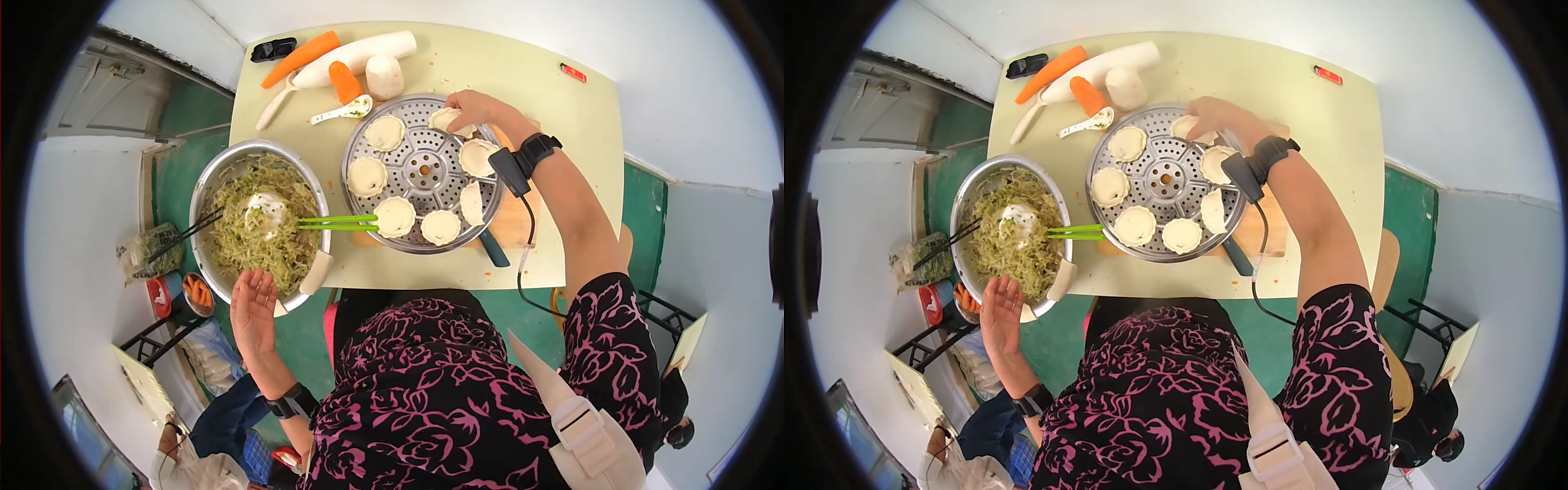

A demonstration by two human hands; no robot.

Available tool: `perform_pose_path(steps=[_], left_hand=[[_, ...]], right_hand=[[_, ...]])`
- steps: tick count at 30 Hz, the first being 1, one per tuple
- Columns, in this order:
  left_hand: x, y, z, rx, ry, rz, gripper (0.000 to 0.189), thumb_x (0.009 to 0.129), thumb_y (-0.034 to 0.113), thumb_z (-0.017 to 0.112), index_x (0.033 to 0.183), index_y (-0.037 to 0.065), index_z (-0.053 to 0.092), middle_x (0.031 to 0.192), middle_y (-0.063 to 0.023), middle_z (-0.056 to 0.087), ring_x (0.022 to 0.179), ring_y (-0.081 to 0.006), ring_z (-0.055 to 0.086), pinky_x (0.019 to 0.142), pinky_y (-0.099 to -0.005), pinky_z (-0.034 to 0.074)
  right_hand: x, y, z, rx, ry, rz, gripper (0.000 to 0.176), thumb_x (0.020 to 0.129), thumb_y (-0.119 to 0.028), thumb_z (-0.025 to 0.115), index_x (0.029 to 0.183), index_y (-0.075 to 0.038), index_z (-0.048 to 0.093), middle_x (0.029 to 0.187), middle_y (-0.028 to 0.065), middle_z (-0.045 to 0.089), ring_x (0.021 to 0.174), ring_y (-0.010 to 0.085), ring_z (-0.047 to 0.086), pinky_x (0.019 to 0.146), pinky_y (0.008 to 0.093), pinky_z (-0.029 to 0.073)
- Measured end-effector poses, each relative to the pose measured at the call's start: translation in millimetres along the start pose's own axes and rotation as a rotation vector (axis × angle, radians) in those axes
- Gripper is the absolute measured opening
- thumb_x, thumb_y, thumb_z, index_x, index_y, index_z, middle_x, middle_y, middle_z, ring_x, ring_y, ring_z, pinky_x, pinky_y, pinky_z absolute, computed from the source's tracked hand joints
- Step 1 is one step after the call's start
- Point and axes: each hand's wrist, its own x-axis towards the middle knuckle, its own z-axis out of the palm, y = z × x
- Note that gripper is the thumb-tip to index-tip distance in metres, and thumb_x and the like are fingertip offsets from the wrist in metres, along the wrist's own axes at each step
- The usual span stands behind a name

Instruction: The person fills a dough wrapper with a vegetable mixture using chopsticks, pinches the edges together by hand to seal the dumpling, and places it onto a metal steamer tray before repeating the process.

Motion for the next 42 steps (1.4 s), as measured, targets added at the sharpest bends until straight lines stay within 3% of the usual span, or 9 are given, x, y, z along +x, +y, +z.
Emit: perform_pose_path(steps=[6,12,15,18,21,27,30,33,42], left_hand=[[8,-1,8,0.006,-0.032,-0.018,0.032,0.087,0.020,0.048,0.113,0.002,0.044,0.110,-0.0114,0.052,0.099,-0.0223,0.053,0.085,-0.0340,0.043],[10,2,11,0.042,-0.031,-0.017,0.033,0.086,0.020,0.050,0.113,0.002,0.045,0.110,-0.0111,0.052,0.099,-0.0223,0.052,0.085,-0.0340,0.043],[10,0,10,0.037,0.000,-0.021,0.034,0.086,0.022,0.050,0.113,0.002,0.045,0.109,-0.0110,0.052,0.099,-0.0224,0.052,0.084,-0.0339,0.043],[13,-4,7,0.024,0.008,-0.038,0.035,0.087,0.024,0.049,0.114,0.002,0.044,0.109,-0.0111,0.052,0.099,-0.0224,0.052,0.084,-0.0336,0.043],[13,-6,10,0.034,0.018,-0.049,0.037,0.088,0.026,0.047,0.115,0.001,0.043,0.110,-0.0114,0.052,0.099,-0.0223,0.052,0.084,-0.0333,0.043],[12,-4,11,0.050,0.005,-0.048,0.040,0.088,0.027,0.045,0.118,0.000,0.041,0.111,-0.0118,0.051,0.100,-0.0226,0.051,0.085,-0.0337,0.042],[13,-5,8,0.040,0.005,-0.054,0.041,0.088,0.027,0.045,0.118,0.000,0.041,0.111,-0.0119,0.051,0.100,-0.0226,0.051,0.085,-0.0340,0.042],[12,-7,7,0.043,0.014,-0.060,0.040,0.088,0.028,0.045,0.118,0.001,0.041,0.110,-0.0117,0.051,0.099,-0.0224,0.051,0.085,-0.0341,0.042],[12,-4,8,0.025,0.021,-0.057,0.040,0.088,0.028,0.046,0.117,0.002,0.042,0.109,-0.0106,0.052,0.098,-0.0217,0.052,0.084,-0.0338,0.042]], right_hand=[[2,5,-11,-0.066,-0.124,0.071,0.054,0.056,-0.024,0.070,0.103,-0.002,0.055,0.094,0.0124,0.060,0.083,0.0204,0.057,0.072,0.0302,0.045],[-16,8,4,-0.038,0.374,-0.116,0.046,0.072,-0.024,0.061,0.112,-0.003,0.050,0.107,0.0181,0.054,0.095,0.0298,0.054,0.081,0.0354,0.043],[-46,-25,30,-0.339,0.472,-0.042,0.053,0.084,-0.033,0.047,0.125,-0.001,0.035,0.120,0.0190,0.045,0.113,0.0281,0.043,0.095,0.0378,0.032],[-63,-24,80,-0.662,0.625,-0.112,0.067,0.084,-0.046,0.038,0.129,0.002,0.025,0.134,0.0183,0.027,0.126,0.0268,0.023,0.102,0.0423,0.018],[-56,-20,91,-0.614,0.589,0.004,0.076,0.083,-0.054,0.031,0.130,0.005,0.021,0.138,0.0163,0.019,0.130,0.0236,0.013,0.103,0.0457,0.009],[-47,-15,98,-0.591,0.505,0.067,0.078,0.082,-0.057,0.029,0.132,0.002,0.019,0.139,0.0150,0.016,0.130,0.0224,0.010,0.103,0.0475,0.007],[-47,-16,93,-0.551,0.489,0.065,0.075,0.083,-0.055,0.033,0.132,0.000,0.018,0.140,0.0140,0.015,0.130,0.0227,0.011,0.102,0.0490,0.005],[-52,-22,86,-0.554,0.640,-0.019,0.074,0.083,-0.054,0.033,0.133,-0.001,0.019,0.140,0.0135,0.015,0.130,0.0222,0.011,0.103,0.0486,0.005],[-38,-22,95,-0.677,0.539,0.010,0.075,0.082,-0.057,0.029,0.130,0.000,0.025,0.137,0.0131,0.022,0.129,0.0222,0.015,0.103,0.0473,0.006]])
